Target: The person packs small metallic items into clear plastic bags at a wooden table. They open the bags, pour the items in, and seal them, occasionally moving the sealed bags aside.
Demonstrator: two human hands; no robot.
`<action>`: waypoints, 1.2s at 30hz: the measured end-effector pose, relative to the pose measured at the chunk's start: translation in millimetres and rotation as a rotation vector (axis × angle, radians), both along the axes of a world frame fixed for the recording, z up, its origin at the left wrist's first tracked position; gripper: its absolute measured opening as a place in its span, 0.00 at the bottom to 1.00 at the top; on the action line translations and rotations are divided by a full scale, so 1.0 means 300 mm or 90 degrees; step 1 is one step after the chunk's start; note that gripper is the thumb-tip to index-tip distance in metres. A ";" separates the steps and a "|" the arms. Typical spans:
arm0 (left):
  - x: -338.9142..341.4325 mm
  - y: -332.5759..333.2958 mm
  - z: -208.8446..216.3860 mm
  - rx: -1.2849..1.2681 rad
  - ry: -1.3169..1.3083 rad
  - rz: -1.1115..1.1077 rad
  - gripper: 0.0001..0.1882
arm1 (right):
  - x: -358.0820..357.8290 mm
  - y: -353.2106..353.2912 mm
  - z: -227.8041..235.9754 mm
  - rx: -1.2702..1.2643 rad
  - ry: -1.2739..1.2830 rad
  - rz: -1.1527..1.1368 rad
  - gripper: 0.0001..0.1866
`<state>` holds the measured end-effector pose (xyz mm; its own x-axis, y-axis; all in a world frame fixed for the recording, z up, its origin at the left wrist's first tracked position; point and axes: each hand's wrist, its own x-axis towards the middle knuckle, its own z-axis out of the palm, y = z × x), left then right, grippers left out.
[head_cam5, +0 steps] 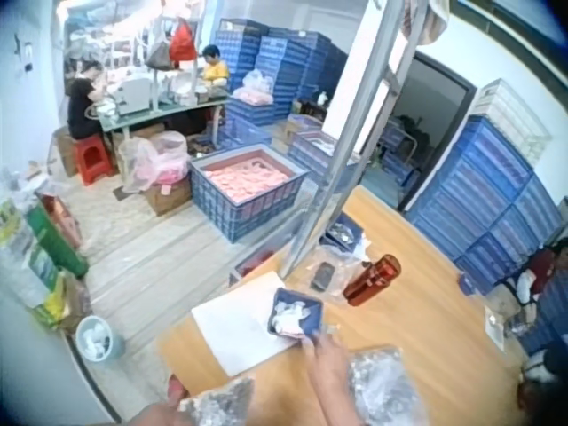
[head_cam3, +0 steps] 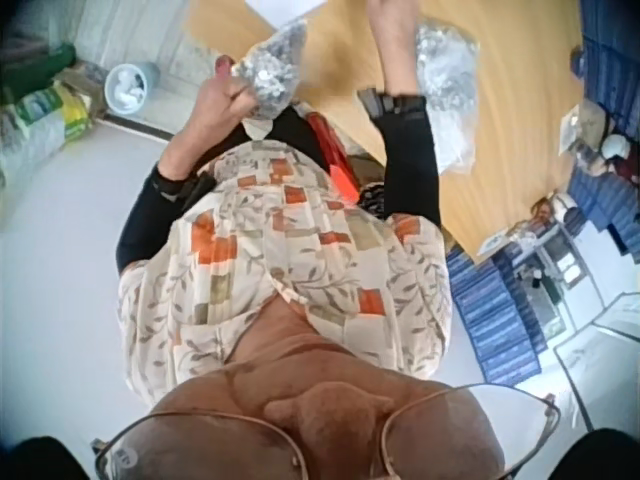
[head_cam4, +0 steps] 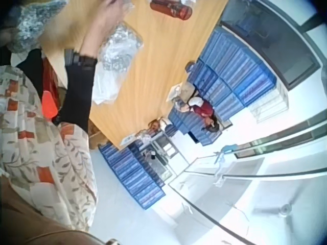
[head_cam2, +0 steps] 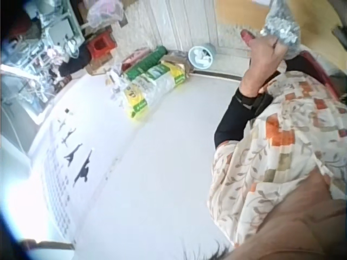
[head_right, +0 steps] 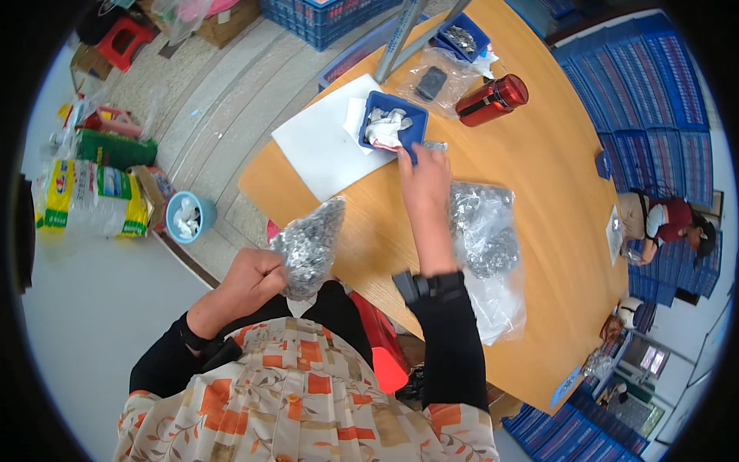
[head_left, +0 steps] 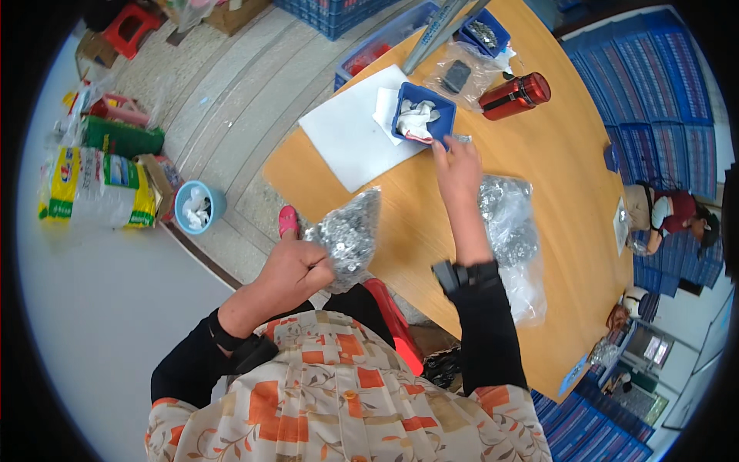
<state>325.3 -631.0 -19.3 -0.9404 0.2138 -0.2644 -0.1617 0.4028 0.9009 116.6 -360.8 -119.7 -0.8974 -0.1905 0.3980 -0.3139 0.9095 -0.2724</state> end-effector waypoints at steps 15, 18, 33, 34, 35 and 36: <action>-0.116 -0.430 -0.047 0.059 -0.001 -0.071 0.10 | -0.237 -0.005 0.101 -0.350 -0.338 -0.220 0.13; -0.103 -0.489 -0.079 0.032 -0.003 -0.095 0.10 | -0.210 -0.017 0.064 -0.061 -0.370 -0.117 0.14; 0.201 -0.708 -0.132 -0.033 0.043 0.160 0.14 | 0.592 -0.306 0.085 -0.092 -0.692 0.208 0.08; 0.230 -0.724 -0.129 -0.040 0.047 0.178 0.14 | 0.616 -0.333 0.081 -0.105 -0.706 0.230 0.08; 0.263 -0.736 -0.124 -0.048 0.050 0.196 0.14 | 0.631 -0.356 0.095 -0.099 -0.743 0.230 0.08; 0.303 -0.746 -0.119 -0.057 0.052 0.215 0.14 | 0.634 -0.402 0.114 -0.093 -0.781 0.231 0.09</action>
<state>416.3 -854.7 -54.8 -0.9728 -0.1340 -0.1892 -0.2285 0.4163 0.8800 306.8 -481.3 -85.5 -0.5963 -0.5237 -0.6084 -0.0105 0.7629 -0.6465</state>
